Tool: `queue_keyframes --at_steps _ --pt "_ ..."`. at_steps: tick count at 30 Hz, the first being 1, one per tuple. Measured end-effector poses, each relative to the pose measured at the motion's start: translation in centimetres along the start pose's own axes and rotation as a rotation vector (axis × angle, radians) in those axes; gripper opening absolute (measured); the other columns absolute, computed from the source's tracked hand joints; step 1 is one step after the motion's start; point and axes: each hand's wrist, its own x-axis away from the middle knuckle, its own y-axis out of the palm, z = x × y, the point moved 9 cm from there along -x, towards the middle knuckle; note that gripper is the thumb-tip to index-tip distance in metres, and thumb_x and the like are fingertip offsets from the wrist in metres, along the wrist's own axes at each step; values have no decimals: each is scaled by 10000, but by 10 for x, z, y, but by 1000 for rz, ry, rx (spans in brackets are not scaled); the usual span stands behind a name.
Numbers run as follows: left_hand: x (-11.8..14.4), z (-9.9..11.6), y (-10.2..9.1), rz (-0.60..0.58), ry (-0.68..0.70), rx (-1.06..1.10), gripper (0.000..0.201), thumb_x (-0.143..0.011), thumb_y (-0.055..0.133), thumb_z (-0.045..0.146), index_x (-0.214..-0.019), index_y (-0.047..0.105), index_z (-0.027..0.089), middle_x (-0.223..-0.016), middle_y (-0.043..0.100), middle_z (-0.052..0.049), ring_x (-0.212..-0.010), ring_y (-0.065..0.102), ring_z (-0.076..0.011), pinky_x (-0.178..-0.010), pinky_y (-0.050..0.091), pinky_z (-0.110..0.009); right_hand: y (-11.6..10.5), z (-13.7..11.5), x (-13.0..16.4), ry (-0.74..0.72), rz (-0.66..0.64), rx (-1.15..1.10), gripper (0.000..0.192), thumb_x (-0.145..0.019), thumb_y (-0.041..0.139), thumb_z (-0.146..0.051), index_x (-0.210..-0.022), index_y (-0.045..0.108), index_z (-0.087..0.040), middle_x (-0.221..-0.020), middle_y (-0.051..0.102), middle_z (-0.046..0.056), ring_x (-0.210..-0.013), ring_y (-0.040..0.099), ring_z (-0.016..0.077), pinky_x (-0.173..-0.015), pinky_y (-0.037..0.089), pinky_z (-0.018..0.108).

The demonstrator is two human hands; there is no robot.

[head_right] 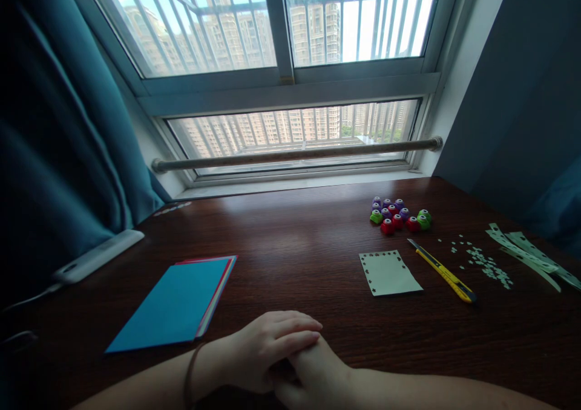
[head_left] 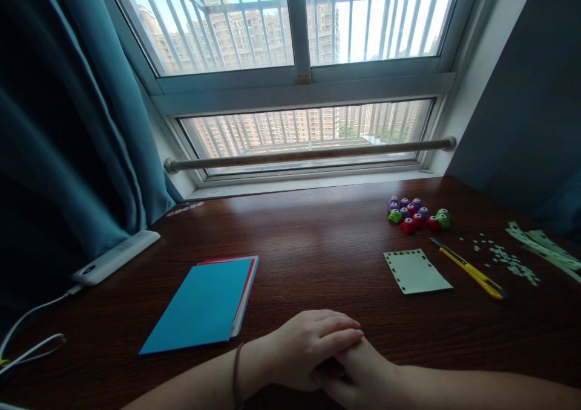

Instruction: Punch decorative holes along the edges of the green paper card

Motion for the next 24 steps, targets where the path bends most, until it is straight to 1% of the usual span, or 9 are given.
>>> queue_keyframes --at_steps 5,9,15,18,24 --pt "0 0 -2 7 1 -9 576 -759 483 208 -1295 285 144 -1195 518 -132 -1045 525 -230 -898 447 -350 -1 0 0 -7 17 8 385 -671 497 -118 -1034 608 -57 -998 631 138 -935 587 217 -842 472 286" --pt "0 1 -1 -4 3 -10 584 -748 484 216 -1293 290 134 -1198 515 -137 -1049 523 -236 -899 446 -354 -1 1 -1 -7 12 2 399 -666 497 -115 -1048 601 -64 -1022 625 136 -961 578 220 -862 463 293" --pt "0 1 -2 13 2 -1 576 -758 477 211 -1295 279 152 -1182 520 -132 -1041 527 -228 -888 452 -348 -2 -2 0 -22 18 -23 392 -659 494 -99 -1030 605 -35 -1000 630 150 -936 590 219 -838 476 282" --pt "0 0 -1 10 0 -8 593 -747 483 205 -1299 273 153 -1187 518 -131 -1040 527 -231 -888 452 -351 -2 -2 0 -36 20 -30 397 -660 495 -91 -1037 601 -29 -1010 628 152 -956 584 219 -851 469 277" --pt "1 -1 0 2 -2 -16 587 -748 494 206 -1293 282 146 -1190 517 -127 -1044 524 -222 -900 443 -338 -1 1 -1 -21 12 -26 392 -665 501 -106 -1037 602 -35 -1014 625 152 -956 583 222 -851 469 284"
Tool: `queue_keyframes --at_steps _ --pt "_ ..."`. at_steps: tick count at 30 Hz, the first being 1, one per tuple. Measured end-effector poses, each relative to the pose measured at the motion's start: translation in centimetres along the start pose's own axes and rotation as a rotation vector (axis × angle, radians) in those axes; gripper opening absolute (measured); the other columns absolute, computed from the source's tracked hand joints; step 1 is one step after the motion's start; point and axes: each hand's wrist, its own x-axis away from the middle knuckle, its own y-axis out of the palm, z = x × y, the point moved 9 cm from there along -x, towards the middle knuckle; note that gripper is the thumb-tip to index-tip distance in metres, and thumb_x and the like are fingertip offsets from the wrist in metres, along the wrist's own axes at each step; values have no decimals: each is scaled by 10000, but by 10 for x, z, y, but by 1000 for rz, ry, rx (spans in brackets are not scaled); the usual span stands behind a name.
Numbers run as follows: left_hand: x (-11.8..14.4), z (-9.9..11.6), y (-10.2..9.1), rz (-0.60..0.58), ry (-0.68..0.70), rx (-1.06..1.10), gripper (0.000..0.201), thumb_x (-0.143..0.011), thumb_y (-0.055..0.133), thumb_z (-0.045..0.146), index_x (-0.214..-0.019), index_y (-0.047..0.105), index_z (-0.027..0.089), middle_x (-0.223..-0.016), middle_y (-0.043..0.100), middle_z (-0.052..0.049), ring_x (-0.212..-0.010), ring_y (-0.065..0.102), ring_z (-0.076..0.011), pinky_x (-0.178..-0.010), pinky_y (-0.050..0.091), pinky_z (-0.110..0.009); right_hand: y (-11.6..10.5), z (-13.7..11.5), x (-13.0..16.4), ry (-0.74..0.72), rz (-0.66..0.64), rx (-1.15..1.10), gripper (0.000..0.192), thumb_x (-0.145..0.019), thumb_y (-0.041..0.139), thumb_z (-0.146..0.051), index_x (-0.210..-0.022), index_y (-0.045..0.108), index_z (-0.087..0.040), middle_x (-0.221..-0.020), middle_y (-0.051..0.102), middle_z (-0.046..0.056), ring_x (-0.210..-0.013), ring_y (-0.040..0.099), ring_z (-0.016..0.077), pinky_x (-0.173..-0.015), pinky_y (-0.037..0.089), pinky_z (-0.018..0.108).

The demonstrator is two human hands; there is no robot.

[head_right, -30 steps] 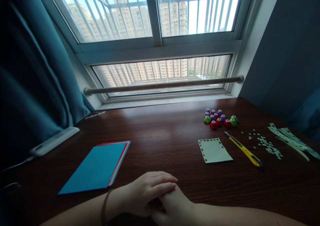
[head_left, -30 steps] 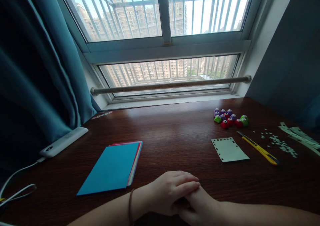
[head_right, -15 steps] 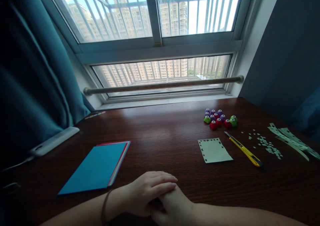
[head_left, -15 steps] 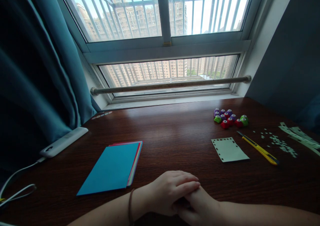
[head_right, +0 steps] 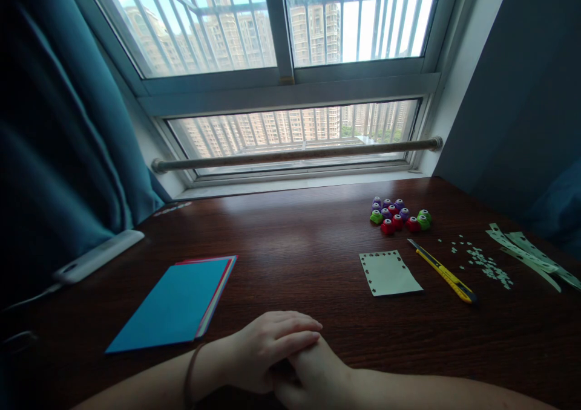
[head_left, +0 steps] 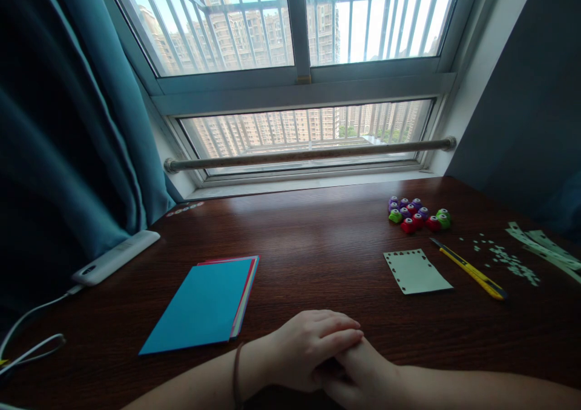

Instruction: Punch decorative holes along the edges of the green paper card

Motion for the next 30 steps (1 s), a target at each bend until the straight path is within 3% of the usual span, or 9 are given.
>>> queue_keyframes --at_steps 15,30 --pt "-1 1 -1 1 5 1 591 -746 502 209 -1288 273 146 -1184 522 -130 -1048 526 -223 -902 445 -340 1 1 1 32 -14 32 395 -670 485 -138 -1052 584 -109 -1051 619 121 -977 574 220 -862 460 309" --pt "-1 1 0 -1 9 -5 591 -744 499 213 -1284 267 151 -1183 528 -132 -1053 528 -224 -899 447 -345 2 2 0 38 -14 20 404 -671 483 -128 -1061 582 -105 -1049 619 118 -980 571 206 -863 464 293"
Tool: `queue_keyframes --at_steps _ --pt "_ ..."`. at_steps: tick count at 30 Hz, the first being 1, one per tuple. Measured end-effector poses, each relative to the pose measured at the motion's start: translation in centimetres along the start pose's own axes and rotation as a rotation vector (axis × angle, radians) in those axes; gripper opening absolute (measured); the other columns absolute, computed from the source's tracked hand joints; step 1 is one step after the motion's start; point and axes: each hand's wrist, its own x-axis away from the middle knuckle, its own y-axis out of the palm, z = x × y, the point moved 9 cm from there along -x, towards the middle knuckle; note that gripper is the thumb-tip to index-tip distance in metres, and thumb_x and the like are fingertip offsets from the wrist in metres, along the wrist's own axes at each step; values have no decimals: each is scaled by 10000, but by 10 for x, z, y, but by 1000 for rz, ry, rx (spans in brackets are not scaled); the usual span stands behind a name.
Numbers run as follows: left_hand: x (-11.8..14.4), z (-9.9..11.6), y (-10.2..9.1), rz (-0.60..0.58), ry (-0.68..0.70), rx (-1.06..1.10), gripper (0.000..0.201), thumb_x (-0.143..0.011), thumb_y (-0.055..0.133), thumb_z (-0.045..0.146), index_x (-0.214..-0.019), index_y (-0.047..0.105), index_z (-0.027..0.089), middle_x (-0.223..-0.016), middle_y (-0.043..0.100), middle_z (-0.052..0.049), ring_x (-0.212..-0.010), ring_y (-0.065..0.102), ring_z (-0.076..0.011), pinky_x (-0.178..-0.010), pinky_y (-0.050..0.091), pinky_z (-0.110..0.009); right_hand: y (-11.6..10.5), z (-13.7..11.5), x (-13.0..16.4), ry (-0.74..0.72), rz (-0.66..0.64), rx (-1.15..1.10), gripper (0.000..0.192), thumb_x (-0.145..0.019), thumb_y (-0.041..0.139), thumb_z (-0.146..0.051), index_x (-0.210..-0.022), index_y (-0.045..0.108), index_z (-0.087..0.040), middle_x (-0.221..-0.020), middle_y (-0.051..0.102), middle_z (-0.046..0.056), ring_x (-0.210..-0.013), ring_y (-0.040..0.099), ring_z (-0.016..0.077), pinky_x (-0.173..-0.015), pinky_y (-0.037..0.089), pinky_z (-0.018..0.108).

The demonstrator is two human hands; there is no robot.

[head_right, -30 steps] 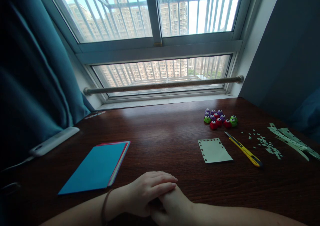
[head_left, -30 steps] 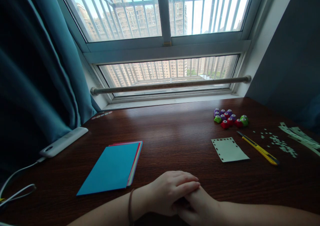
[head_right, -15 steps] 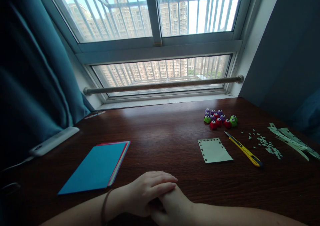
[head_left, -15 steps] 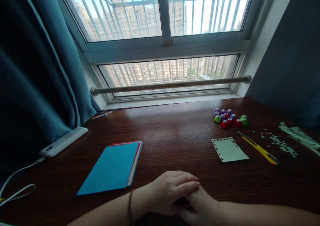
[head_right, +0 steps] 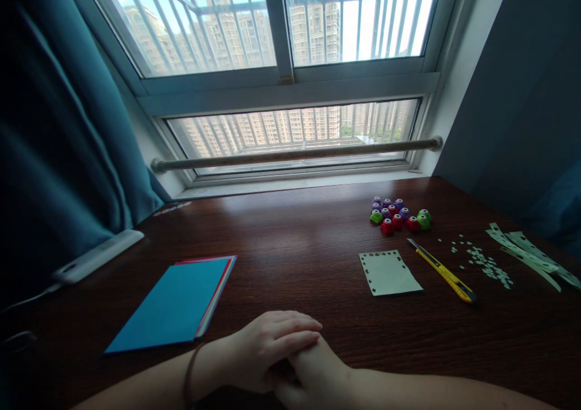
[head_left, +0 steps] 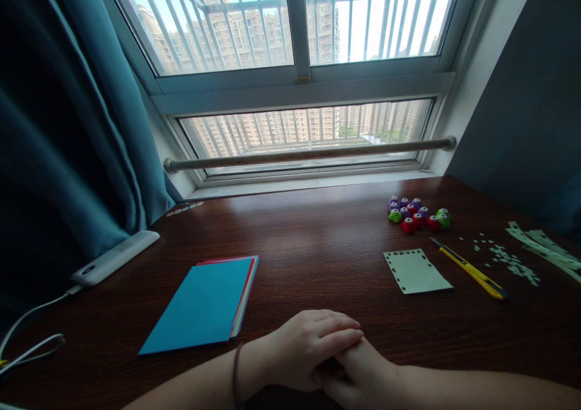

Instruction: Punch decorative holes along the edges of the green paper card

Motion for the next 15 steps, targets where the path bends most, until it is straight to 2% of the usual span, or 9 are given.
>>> queue_keyframes --at_steps 15 --pt "0 0 0 4 4 3 595 -737 502 208 -1284 278 142 -1191 521 -132 -1056 524 -224 -909 442 -342 0 -1 -1 8 -10 20 387 -674 485 -131 -1047 590 -111 -1043 625 110 -973 573 212 -862 460 298"
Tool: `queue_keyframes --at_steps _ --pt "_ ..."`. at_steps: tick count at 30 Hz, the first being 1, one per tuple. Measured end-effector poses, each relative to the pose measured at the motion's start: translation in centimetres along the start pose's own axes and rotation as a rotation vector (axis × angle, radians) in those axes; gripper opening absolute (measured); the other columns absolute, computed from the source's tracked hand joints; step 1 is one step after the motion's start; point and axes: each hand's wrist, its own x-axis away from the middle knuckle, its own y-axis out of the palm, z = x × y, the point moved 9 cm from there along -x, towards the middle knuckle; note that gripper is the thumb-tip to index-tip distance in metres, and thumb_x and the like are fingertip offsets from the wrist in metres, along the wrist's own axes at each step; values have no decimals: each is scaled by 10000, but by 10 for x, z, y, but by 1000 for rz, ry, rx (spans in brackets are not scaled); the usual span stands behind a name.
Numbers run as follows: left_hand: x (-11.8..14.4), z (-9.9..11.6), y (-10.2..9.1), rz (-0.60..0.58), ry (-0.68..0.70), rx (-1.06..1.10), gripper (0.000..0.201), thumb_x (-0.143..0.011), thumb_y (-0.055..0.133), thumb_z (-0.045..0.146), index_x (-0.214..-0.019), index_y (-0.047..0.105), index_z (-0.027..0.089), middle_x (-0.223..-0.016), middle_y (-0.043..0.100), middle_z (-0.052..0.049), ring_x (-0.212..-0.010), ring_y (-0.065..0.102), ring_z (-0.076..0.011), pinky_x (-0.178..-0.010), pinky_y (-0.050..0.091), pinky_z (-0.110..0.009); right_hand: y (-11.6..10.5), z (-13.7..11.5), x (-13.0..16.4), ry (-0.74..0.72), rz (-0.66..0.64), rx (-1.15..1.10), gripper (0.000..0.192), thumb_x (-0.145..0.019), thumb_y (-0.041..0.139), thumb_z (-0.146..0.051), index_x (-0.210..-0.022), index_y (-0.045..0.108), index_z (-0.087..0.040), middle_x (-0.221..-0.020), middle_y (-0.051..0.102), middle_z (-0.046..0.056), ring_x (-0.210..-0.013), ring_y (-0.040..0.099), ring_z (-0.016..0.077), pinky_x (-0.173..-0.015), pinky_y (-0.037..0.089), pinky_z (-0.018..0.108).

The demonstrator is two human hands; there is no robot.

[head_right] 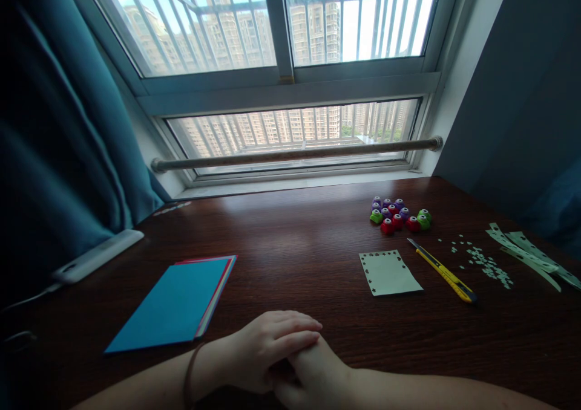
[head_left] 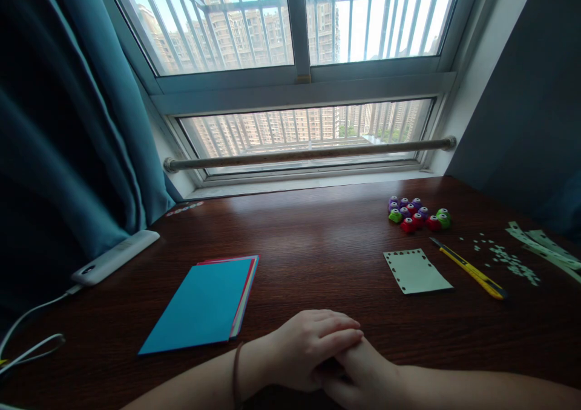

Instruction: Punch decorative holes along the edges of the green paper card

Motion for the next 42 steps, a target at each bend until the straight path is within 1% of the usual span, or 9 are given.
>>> queue_keyframes --at_steps 4,13,22,31,37,42 --pt "0 0 1 -1 2 1 591 -737 506 208 -1280 283 136 -1189 522 -134 -1059 523 -223 -915 438 -338 0 0 0 -4 10 10 396 -663 481 -134 -1041 591 -91 -1033 624 127 -965 574 220 -850 467 305" --pt "-1 0 0 1 -1 2 568 -753 495 219 -1274 280 147 -1176 528 -134 -1047 529 -225 -901 447 -345 -1 1 1 -7 14 13 406 -665 481 -142 -1057 583 -113 -1050 619 120 -984 566 214 -869 460 312" --pt "0 1 0 4 2 12 574 -751 496 209 -1282 292 130 -1184 521 -138 -1054 523 -227 -916 440 -343 -2 -2 1 -20 20 -5 405 -664 483 -128 -1052 584 -76 -1042 615 141 -979 569 220 -868 462 306" --pt "1 -1 2 -14 -2 11 598 -728 500 196 -1285 292 125 -1204 508 -135 -1064 514 -230 -929 427 -344 -1 1 0 -3 18 -25 398 -676 480 -127 -1060 579 -102 -1050 612 120 -949 576 218 -845 469 300" --pt "1 -1 1 -9 -5 17 581 -754 480 207 -1294 278 137 -1199 511 -132 -1063 513 -227 -917 434 -347 0 0 0 -23 11 -29 396 -675 483 -127 -1054 588 -77 -1041 616 135 -970 569 228 -865 458 310" --pt "1 -1 1 -9 -6 11 579 -751 486 208 -1289 287 132 -1201 510 -133 -1066 512 -224 -927 426 -340 -2 -1 2 -11 15 -35 391 -678 483 -127 -1054 587 -97 -1047 614 120 -954 574 215 -853 464 296"
